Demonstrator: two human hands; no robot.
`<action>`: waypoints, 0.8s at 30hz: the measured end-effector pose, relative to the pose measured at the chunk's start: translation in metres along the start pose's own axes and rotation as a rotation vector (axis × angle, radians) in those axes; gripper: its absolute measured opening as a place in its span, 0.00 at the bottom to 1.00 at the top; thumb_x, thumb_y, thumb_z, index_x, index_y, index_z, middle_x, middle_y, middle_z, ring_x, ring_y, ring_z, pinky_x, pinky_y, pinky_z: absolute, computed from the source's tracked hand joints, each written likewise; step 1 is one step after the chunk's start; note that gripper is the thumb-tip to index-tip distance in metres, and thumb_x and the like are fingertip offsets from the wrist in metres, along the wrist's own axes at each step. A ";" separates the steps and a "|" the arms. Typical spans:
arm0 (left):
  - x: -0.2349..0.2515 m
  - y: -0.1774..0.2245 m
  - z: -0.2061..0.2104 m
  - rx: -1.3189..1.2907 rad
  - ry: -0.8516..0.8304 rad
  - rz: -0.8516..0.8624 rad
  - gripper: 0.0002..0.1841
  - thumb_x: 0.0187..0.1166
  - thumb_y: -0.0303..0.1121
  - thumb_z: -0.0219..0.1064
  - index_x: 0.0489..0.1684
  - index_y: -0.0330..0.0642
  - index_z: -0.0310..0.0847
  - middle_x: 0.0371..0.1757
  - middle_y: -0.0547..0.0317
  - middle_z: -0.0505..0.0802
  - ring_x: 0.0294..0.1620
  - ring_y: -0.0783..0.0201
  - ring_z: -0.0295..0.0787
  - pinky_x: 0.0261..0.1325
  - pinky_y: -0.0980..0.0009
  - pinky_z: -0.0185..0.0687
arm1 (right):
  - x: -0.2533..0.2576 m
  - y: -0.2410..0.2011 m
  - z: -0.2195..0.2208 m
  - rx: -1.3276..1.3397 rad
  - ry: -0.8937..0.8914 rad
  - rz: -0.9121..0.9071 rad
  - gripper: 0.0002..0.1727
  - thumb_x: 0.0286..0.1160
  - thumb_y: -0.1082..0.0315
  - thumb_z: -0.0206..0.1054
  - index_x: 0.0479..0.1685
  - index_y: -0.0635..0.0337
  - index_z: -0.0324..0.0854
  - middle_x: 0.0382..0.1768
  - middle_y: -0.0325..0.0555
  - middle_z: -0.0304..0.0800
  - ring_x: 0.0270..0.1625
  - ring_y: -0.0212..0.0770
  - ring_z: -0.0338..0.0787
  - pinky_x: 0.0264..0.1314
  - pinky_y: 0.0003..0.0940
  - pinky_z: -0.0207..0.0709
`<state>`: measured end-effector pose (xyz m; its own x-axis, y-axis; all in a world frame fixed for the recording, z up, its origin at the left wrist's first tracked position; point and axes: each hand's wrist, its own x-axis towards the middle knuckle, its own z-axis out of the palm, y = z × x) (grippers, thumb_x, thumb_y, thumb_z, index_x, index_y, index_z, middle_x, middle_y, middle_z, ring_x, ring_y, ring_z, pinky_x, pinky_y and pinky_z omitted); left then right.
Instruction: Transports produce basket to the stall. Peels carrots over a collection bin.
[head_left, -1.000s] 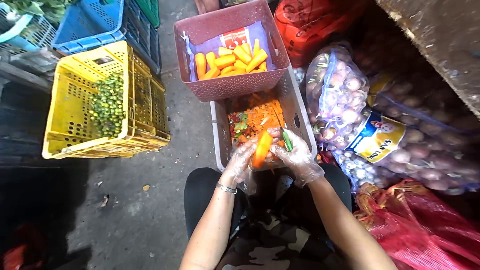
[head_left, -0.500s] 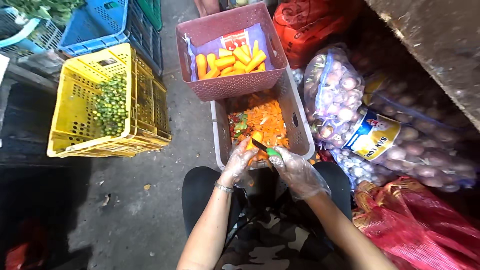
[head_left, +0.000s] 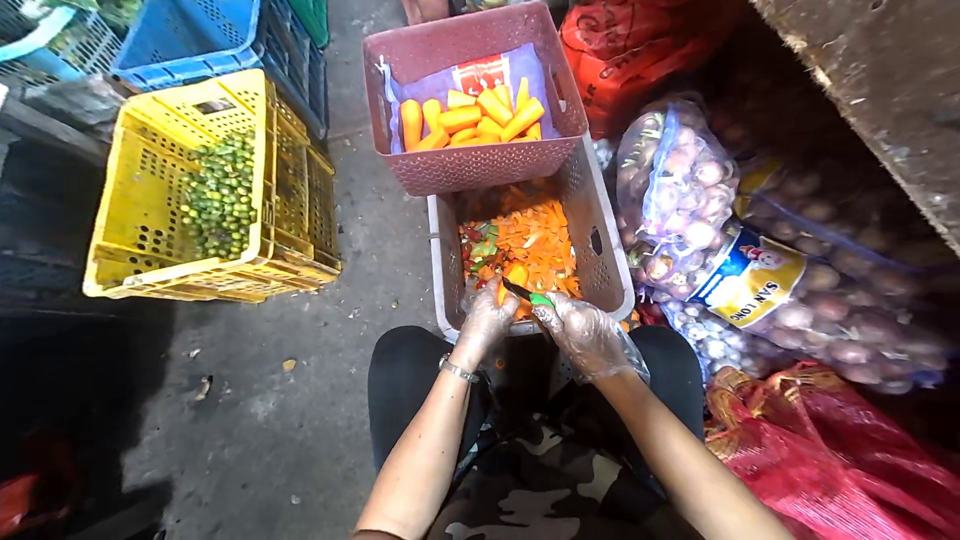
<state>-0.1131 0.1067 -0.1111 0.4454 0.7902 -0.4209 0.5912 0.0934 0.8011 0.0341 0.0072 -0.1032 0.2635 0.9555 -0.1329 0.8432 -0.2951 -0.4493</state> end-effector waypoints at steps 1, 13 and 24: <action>0.001 0.000 0.000 0.005 -0.003 -0.020 0.24 0.87 0.38 0.56 0.77 0.33 0.72 0.62 0.36 0.87 0.63 0.49 0.84 0.70 0.50 0.76 | 0.003 0.000 0.003 -0.029 0.013 -0.001 0.29 0.90 0.45 0.51 0.63 0.60 0.87 0.48 0.60 0.95 0.52 0.61 0.96 0.54 0.60 0.85; 0.013 -0.007 -0.003 -0.076 0.029 -0.164 0.20 0.92 0.41 0.53 0.69 0.33 0.77 0.58 0.38 0.87 0.58 0.50 0.85 0.65 0.51 0.78 | 0.038 -0.013 0.001 -0.100 -0.234 0.072 0.31 0.92 0.40 0.46 0.74 0.50 0.80 0.63 0.53 0.91 0.65 0.56 0.91 0.66 0.60 0.80; 0.013 -0.009 0.003 -0.067 -0.005 -0.141 0.20 0.92 0.41 0.52 0.66 0.36 0.80 0.54 0.43 0.88 0.55 0.53 0.84 0.63 0.53 0.77 | 0.033 -0.012 -0.007 -0.141 -0.258 0.104 0.33 0.92 0.39 0.44 0.73 0.55 0.79 0.62 0.58 0.91 0.65 0.60 0.90 0.66 0.63 0.80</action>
<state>-0.1106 0.1144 -0.1250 0.3642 0.7634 -0.5334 0.6019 0.2441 0.7603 0.0361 0.0422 -0.0956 0.2392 0.8850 -0.3994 0.8797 -0.3716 -0.2968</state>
